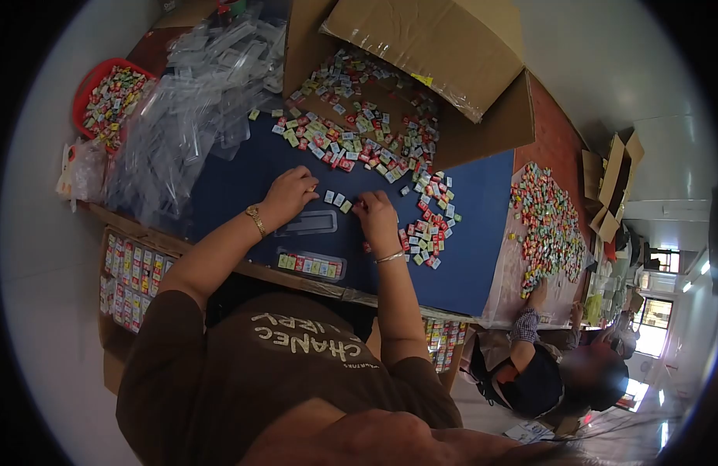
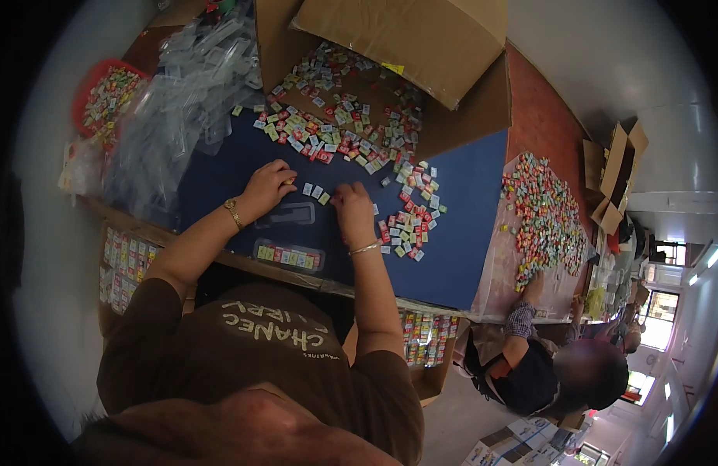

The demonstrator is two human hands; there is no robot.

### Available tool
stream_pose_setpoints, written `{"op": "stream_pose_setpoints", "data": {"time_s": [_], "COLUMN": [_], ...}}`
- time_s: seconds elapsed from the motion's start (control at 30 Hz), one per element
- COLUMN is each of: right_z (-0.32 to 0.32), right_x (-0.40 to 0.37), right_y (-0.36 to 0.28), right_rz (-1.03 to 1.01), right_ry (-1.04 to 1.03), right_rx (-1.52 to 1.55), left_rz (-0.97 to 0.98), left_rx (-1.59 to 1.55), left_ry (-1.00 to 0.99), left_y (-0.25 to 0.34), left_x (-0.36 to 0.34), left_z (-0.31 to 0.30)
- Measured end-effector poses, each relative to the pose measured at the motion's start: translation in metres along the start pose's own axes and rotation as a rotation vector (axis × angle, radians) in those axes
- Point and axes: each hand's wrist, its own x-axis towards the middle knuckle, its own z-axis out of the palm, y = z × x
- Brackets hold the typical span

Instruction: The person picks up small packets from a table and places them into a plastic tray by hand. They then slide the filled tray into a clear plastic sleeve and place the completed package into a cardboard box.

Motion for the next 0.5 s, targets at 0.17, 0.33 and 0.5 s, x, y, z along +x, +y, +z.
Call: {"op": "stream_pose_setpoints", "data": {"time_s": [0.17, 0.33, 0.5], "right_z": [0.005, -0.005, 0.003], "right_x": [-0.010, 0.003, 0.048], "right_y": [-0.004, -0.011, 0.002], "right_rz": [-0.098, -0.075, -0.039], "right_ry": [0.003, -0.030, 0.163], "right_rx": [0.047, 0.085, -0.024], "left_rz": [-0.047, -0.007, 0.032], "left_rx": [-0.078, 0.013, 0.022], "left_ry": [-0.130, -0.154, -0.177], "left_y": [0.006, 0.016, 0.020], "left_x": [0.003, 0.008, 0.014], "left_z": [0.002, -0.005, 0.002]}}
